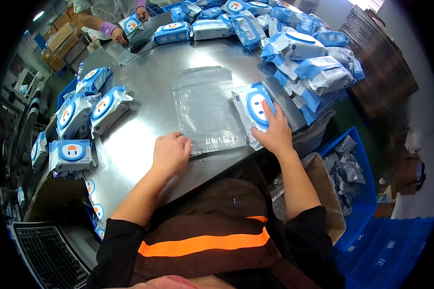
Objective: The person picks up individual packs of wet wipes from a table and inserts them into grey plastic shipping bags by hand.
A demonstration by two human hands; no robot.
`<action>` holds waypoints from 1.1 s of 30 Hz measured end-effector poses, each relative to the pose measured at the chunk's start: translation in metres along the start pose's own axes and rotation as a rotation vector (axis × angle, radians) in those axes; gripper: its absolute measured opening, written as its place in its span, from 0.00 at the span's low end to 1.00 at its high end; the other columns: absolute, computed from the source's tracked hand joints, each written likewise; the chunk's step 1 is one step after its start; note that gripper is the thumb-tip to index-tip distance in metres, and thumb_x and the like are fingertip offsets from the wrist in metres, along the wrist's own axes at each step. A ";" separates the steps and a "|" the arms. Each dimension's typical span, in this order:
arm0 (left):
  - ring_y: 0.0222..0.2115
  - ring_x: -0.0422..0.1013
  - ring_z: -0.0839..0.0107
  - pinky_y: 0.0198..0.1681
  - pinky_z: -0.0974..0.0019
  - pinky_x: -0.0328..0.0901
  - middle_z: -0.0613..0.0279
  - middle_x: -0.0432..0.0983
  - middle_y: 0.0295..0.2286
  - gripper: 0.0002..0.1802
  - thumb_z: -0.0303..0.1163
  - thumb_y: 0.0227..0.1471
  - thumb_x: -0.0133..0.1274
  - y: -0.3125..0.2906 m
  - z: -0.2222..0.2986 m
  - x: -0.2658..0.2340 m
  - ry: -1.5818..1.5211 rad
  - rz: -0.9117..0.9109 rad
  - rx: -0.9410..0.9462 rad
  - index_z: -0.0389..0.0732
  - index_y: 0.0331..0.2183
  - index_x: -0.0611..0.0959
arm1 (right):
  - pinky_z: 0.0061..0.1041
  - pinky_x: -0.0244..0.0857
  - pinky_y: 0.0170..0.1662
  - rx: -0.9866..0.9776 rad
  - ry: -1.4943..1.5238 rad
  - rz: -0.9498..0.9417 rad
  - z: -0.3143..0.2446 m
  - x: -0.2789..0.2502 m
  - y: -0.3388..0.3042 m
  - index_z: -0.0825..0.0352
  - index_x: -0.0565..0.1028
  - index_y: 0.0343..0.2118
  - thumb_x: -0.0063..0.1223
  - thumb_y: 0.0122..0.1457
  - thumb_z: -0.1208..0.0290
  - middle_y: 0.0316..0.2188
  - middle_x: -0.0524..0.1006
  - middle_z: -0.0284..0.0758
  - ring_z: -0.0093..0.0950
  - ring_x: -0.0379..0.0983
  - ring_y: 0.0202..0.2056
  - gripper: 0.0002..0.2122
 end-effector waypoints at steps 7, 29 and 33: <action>0.33 0.74 0.53 0.40 0.55 0.70 0.56 0.77 0.31 0.10 0.33 0.46 0.59 0.068 0.008 0.005 0.034 -0.009 0.420 0.40 0.32 0.84 | 0.29 0.59 0.60 -0.004 0.912 -0.090 -0.017 -0.018 0.005 0.65 0.71 0.59 0.67 0.44 0.71 0.57 0.71 0.39 0.31 0.67 0.56 0.34; 0.31 0.74 0.55 0.34 0.58 0.70 0.55 0.76 0.30 0.12 0.22 0.47 0.60 0.047 0.016 -0.028 -0.270 0.526 0.570 0.40 0.37 0.82 | 0.42 0.70 0.48 -0.259 0.078 -0.222 -0.091 0.012 -0.031 0.57 0.66 0.61 0.63 0.49 0.54 0.58 0.65 0.51 0.51 0.74 0.45 0.35; 0.30 0.74 0.56 0.33 0.58 0.70 0.56 0.76 0.29 0.10 0.21 0.46 0.60 0.056 -0.006 -0.024 -0.292 0.550 0.483 0.40 0.35 0.82 | 0.43 0.69 0.50 -0.071 0.127 -0.208 -0.088 0.020 -0.029 0.58 0.66 0.62 0.61 0.52 0.51 0.57 0.66 0.51 0.51 0.72 0.50 0.34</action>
Point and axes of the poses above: each hand's wrist, its own y-axis towards the middle knuckle, its own x-axis out of the palm, z = x × y, the point moved 6 cm from there along y, towards the middle knuckle
